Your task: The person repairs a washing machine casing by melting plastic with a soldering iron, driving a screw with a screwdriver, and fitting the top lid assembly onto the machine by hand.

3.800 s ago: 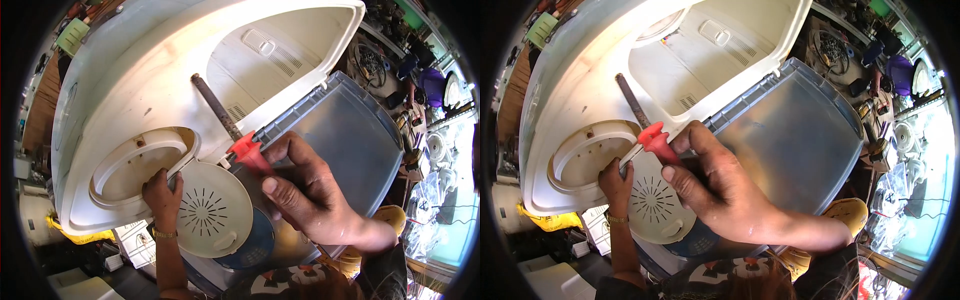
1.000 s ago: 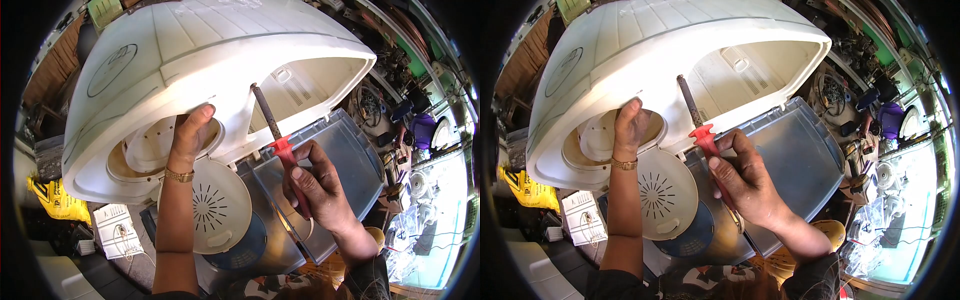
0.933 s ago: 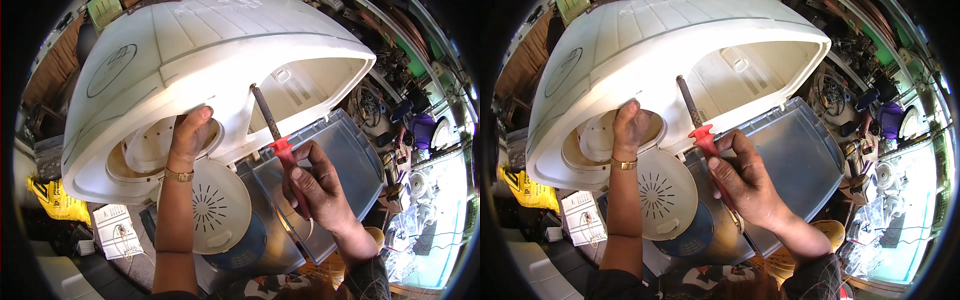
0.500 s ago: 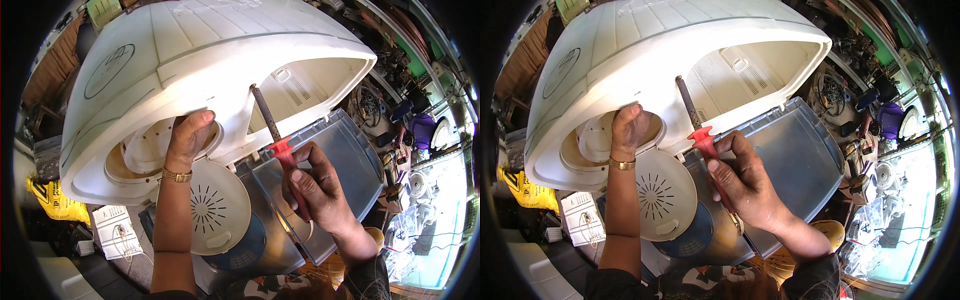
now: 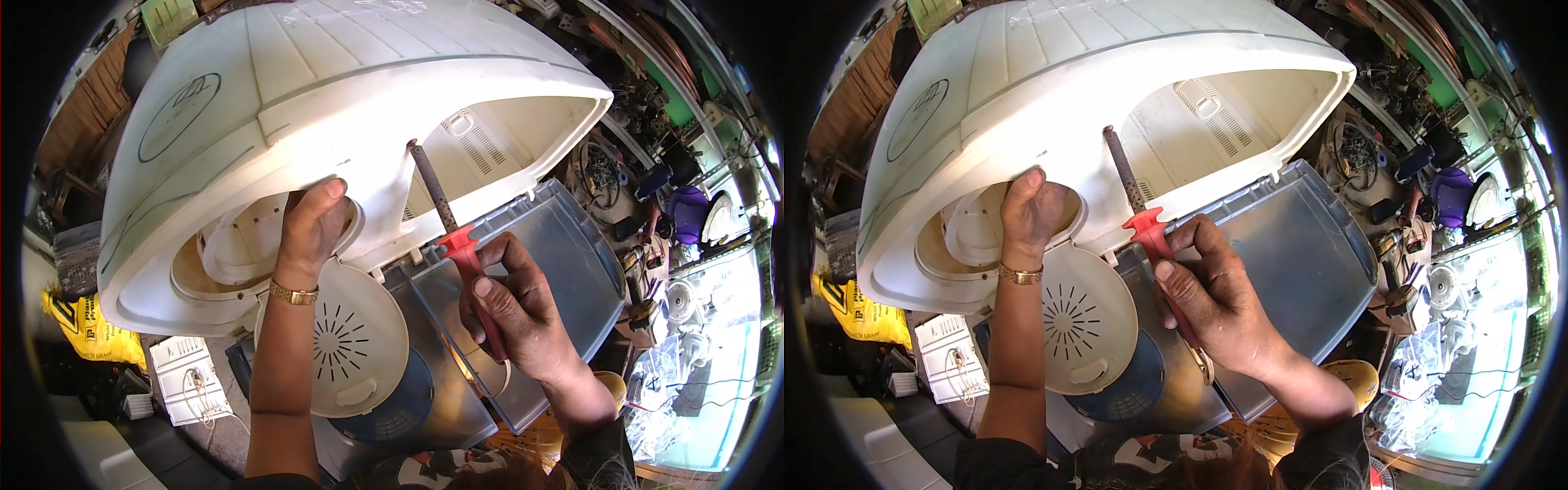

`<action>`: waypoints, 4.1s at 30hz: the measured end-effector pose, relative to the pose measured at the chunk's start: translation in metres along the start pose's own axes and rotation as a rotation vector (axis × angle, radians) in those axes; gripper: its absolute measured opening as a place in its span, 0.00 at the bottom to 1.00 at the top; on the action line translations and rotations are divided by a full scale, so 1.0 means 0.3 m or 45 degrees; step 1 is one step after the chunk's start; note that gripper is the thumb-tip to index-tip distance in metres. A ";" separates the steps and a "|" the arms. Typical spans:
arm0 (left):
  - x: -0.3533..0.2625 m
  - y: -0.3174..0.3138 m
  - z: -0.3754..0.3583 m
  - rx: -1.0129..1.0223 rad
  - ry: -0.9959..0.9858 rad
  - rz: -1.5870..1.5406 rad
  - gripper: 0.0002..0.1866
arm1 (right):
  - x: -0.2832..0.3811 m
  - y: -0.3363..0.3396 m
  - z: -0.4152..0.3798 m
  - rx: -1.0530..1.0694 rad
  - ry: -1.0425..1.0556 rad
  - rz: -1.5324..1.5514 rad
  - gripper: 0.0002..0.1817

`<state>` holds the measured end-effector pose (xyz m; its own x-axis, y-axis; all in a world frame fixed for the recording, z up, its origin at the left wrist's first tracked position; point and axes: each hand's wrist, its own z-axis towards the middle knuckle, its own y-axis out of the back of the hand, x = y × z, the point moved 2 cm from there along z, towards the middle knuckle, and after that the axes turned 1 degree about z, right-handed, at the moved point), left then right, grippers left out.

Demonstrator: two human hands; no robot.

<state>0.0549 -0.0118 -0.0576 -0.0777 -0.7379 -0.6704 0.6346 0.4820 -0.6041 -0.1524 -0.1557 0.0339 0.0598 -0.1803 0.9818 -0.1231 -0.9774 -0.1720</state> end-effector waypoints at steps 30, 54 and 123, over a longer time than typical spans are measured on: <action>0.026 -0.090 -0.059 -0.319 0.077 0.096 0.22 | -0.025 0.012 -0.021 -0.022 -0.027 -0.018 0.11; 0.002 -0.240 -0.045 -0.616 -0.237 -0.125 0.12 | 0.013 -0.042 -0.041 -0.241 -0.148 -0.077 0.12; 0.027 -0.244 -0.035 -0.676 -0.508 0.105 0.16 | 0.042 -0.010 0.015 -0.177 -0.142 -0.023 0.14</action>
<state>-0.0002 -0.0482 -0.0235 0.3099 -0.7577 -0.5744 0.1540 0.6361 -0.7561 -0.1467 -0.1556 0.0465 0.1720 -0.1819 0.9681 -0.2560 -0.9573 -0.1344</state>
